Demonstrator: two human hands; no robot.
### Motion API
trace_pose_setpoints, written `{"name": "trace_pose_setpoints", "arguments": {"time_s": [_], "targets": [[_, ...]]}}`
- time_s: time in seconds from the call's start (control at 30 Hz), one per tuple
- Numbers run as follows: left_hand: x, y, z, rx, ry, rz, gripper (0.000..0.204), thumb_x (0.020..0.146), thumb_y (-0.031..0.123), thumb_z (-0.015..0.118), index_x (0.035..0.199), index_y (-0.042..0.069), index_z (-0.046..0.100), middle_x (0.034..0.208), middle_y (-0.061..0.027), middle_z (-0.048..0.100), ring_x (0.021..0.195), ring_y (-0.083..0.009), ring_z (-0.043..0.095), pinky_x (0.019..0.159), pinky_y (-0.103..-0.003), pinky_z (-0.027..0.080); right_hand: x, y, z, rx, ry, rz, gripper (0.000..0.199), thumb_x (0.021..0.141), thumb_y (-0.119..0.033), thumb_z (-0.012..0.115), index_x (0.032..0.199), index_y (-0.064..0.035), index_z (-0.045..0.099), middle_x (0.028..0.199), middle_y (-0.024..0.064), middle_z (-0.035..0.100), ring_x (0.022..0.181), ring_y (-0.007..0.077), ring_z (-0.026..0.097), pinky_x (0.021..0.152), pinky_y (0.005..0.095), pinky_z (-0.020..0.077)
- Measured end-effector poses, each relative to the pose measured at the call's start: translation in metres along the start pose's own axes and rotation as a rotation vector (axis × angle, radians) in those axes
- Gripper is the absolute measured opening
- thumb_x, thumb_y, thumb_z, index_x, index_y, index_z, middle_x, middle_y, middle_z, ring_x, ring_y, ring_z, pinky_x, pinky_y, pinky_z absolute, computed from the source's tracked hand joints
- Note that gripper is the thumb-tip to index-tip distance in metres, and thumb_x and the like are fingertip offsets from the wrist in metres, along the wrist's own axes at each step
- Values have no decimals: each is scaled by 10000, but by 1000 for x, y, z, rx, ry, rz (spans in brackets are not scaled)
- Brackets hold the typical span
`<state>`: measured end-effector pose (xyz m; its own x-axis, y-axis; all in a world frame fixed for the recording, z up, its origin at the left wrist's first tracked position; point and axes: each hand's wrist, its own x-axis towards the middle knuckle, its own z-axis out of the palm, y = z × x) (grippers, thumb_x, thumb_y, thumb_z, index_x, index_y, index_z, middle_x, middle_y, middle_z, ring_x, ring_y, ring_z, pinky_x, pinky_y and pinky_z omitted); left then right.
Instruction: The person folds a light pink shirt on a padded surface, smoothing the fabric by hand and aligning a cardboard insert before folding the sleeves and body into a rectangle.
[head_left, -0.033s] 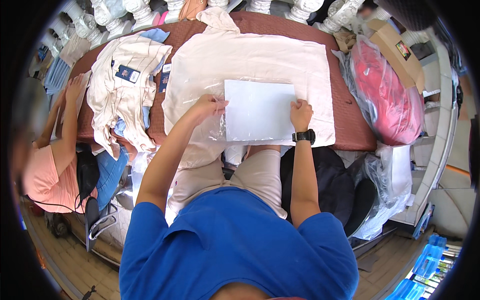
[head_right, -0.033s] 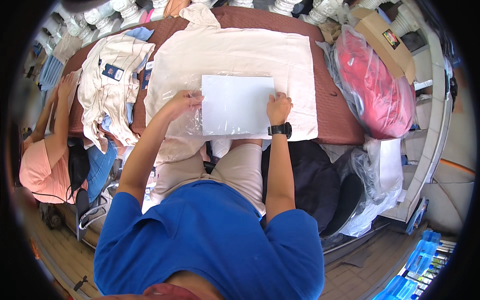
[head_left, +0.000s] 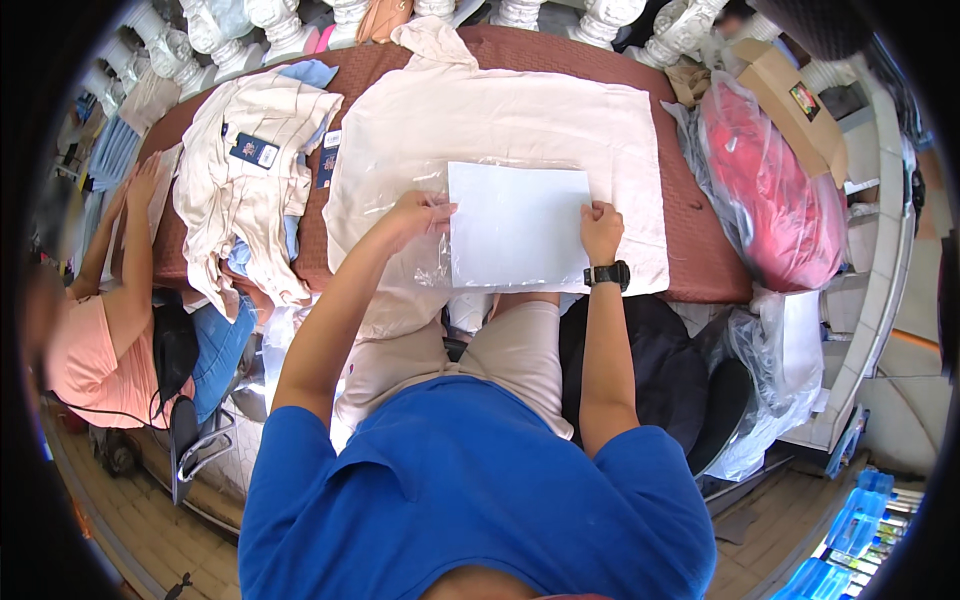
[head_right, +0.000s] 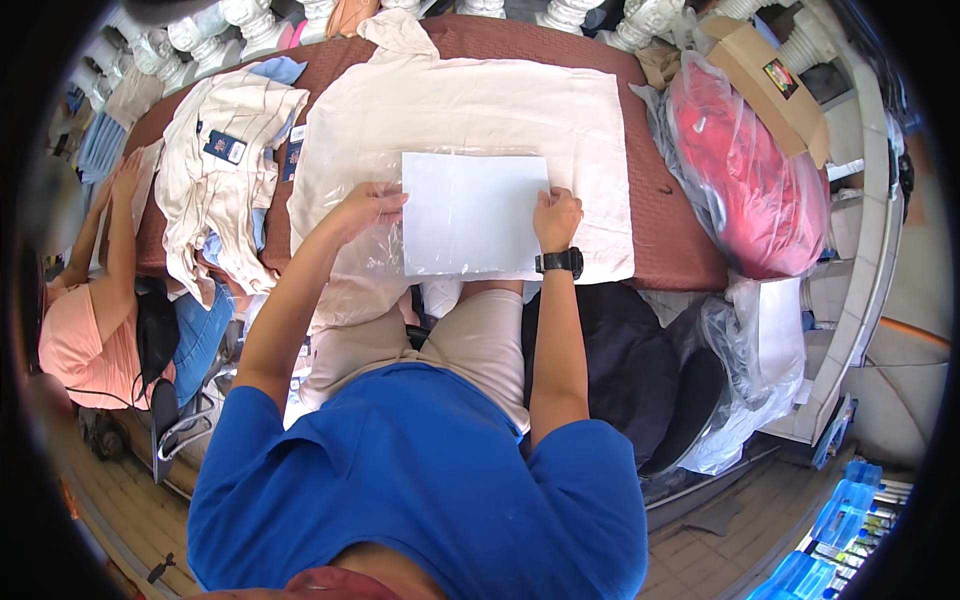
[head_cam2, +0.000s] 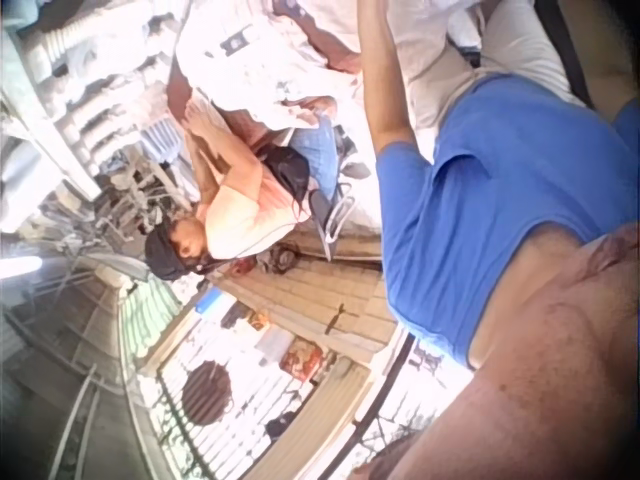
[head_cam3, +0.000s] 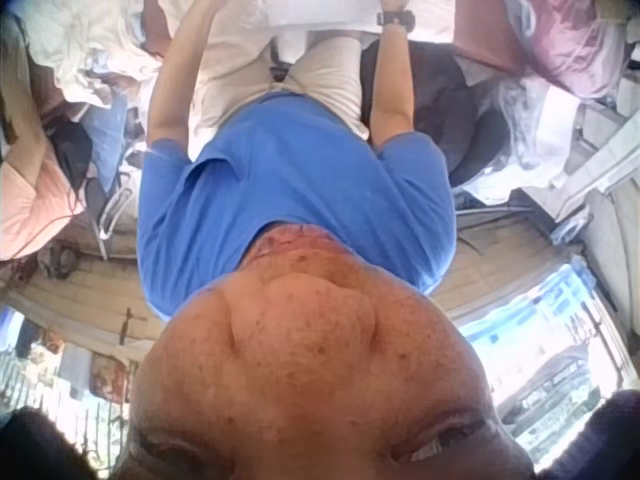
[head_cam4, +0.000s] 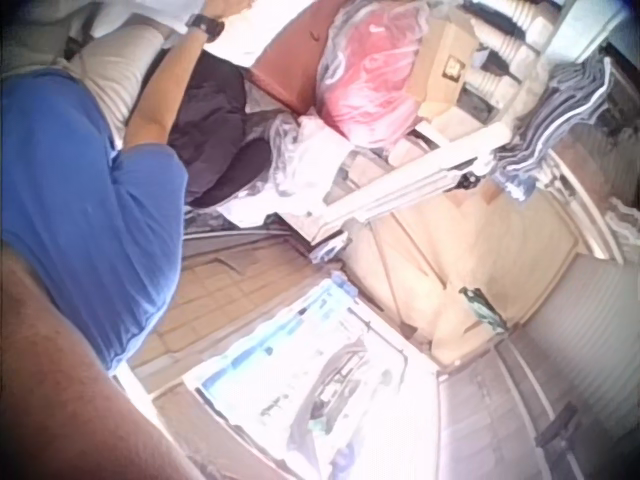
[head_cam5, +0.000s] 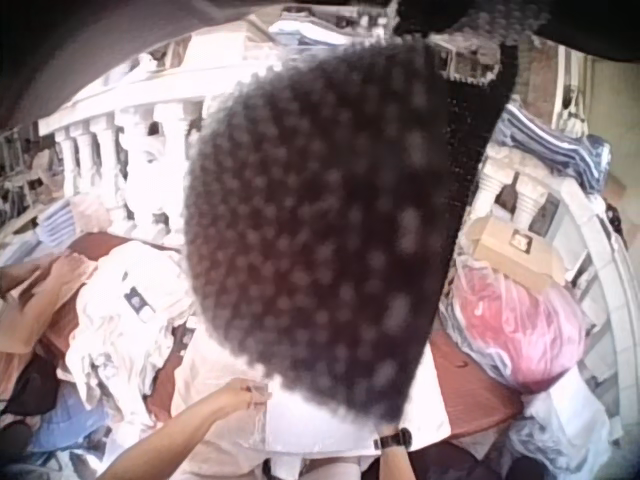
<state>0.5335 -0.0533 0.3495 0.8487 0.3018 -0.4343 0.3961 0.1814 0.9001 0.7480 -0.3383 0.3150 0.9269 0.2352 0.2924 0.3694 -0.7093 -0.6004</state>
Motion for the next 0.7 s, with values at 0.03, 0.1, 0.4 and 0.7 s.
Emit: {"name": "trace_pose_setpoints", "arguments": {"time_s": [0.03,0.1,0.4,0.7], "targets": [[-6,10,7,41,3,3,313,944,244,679,1165,23,657,1057,-43,681,925,-126,645,763,-275,527,-1,1,-2,151,-9,82,328,860,-254,736,1036,20,693,847,155,689,774,310,640,722,417,526],[-18,21,14,116,13,59,330,937,294,696,1172,65,660,1003,-13,680,861,-109,624,775,-273,520,3,-1,-9,315,-31,208,258,882,-229,744,991,2,707,716,75,675,587,193,601,617,310,499],[-40,60,3,523,398,533,104,999,119,574,941,33,563,766,26,558,734,-50,518,680,-226,435,16,-13,-92,1119,-233,439,110,998,-148,596,1055,-55,584,910,99,692,810,206,715,678,287,548],[-53,83,-44,361,615,795,136,993,113,570,1050,-9,592,843,-90,656,761,-113,567,700,-271,453,66,56,-147,665,323,110,214,1026,-212,560,955,-11,533,725,81,670,546,112,602,447,238,429]]}}
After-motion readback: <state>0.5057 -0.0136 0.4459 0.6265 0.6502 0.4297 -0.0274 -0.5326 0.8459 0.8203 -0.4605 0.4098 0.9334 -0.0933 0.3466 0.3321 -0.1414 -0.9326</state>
